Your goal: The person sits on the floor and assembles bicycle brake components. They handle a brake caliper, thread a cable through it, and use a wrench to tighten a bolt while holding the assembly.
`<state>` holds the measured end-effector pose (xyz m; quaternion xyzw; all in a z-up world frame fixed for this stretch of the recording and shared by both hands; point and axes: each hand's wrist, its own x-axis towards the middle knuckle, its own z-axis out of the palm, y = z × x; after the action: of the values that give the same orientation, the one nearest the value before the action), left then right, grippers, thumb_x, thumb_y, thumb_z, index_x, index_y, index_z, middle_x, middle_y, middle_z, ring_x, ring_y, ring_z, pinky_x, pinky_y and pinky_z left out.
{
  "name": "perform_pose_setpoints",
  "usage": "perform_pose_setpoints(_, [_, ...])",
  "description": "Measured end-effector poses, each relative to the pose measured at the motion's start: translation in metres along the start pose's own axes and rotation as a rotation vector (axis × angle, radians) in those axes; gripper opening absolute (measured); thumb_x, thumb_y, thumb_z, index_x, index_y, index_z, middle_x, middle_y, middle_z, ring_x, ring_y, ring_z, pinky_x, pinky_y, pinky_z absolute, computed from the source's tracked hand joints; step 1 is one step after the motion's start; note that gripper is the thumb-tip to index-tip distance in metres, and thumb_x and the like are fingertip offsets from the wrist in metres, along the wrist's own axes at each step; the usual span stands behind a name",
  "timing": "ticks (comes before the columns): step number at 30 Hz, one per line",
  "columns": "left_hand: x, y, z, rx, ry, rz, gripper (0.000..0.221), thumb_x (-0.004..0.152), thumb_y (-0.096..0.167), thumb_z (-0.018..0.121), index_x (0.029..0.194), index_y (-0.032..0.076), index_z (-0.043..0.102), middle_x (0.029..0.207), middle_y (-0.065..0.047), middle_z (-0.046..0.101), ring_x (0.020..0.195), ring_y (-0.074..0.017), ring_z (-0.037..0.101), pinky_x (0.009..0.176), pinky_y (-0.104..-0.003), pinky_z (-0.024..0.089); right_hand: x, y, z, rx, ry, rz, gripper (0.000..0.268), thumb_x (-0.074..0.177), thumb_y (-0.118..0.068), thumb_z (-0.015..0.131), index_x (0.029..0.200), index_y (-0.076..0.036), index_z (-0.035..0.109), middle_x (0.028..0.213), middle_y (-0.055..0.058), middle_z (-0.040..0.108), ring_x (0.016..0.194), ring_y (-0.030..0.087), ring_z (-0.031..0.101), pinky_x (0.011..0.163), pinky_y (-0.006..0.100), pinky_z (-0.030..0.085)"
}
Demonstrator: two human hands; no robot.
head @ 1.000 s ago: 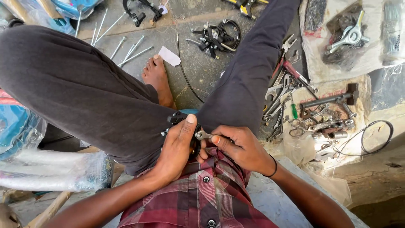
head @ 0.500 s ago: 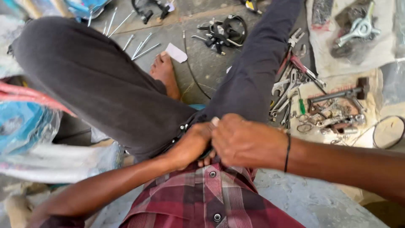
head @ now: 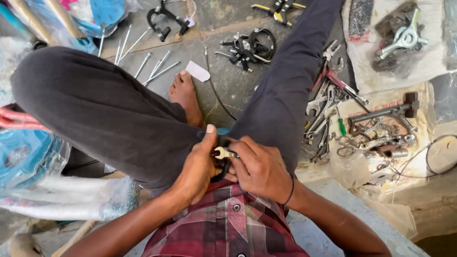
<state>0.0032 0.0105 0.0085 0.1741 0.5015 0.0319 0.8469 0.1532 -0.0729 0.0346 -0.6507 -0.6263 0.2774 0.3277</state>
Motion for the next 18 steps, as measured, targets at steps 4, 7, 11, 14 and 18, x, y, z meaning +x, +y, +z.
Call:
perform_pose_setpoints(4, [0.003, -0.009, -0.009, 0.060, 0.075, 0.015, 0.064, 0.102, 0.061, 0.039, 0.107, 0.003, 0.065, 0.082, -0.006, 0.058, 0.060, -0.0138, 0.049, 0.052, -0.029, 0.045, -0.004, -0.001, -0.005, 0.092, 0.027, -0.018, 0.029, 0.085, -0.015, 0.079, 0.101, 0.001, 0.061, 0.091, 0.010, 0.061, 0.067, 0.027, 0.068, 0.056, 0.038, 0.053])
perform_pose_setpoints(7, [0.008, -0.020, -0.013, 0.090, 0.141, 0.028, 0.060, 0.105, 0.061, 0.043, 0.105, 0.004, 0.059, 0.084, -0.005, 0.055, 0.063, -0.0115, 0.045, 0.053, -0.027, 0.041, -0.005, 0.001, -0.001, -0.087, -0.090, -0.018, 0.018, 0.094, -0.009, 0.072, 0.102, -0.001, 0.059, 0.097, 0.012, 0.061, 0.075, 0.030, 0.070, 0.061, 0.040, 0.054])
perform_pose_setpoints(11, [0.003, -0.015, -0.005, 0.088, 0.114, 0.036, 0.065, 0.101, 0.062, 0.039, 0.110, 0.003, 0.064, 0.087, -0.007, 0.061, 0.068, -0.0121, 0.057, 0.058, -0.027, 0.049, -0.005, 0.001, -0.004, 0.163, -0.078, 0.063, 0.026, 0.084, 0.003, 0.060, 0.109, -0.001, 0.063, 0.108, 0.012, 0.065, 0.074, 0.028, 0.072, 0.064, 0.038, 0.055])
perform_pose_setpoints(14, [-0.003, -0.004, 0.000, 0.036, 0.030, -0.004, 0.066, 0.095, 0.061, 0.033, 0.112, 0.004, 0.061, 0.090, -0.008, 0.066, 0.066, -0.0184, 0.061, 0.060, -0.037, 0.060, -0.002, 0.016, -0.005, 0.202, -0.016, 0.065, 0.032, 0.083, 0.002, 0.060, 0.114, 0.000, 0.064, 0.110, 0.013, 0.065, 0.078, 0.028, 0.072, 0.066, 0.035, 0.057])
perform_pose_setpoints(18, [-0.005, -0.001, 0.006, 0.009, 0.016, 0.044, 0.068, 0.103, 0.059, 0.032, 0.117, -0.003, 0.057, 0.091, -0.013, 0.064, 0.070, -0.0205, 0.063, 0.065, -0.042, 0.063, -0.007, 0.037, 0.009, 0.298, -0.070, 0.186, 0.025, 0.088, -0.006, 0.074, 0.110, 0.001, 0.066, 0.098, 0.012, 0.067, 0.079, 0.024, 0.071, 0.071, 0.032, 0.054])
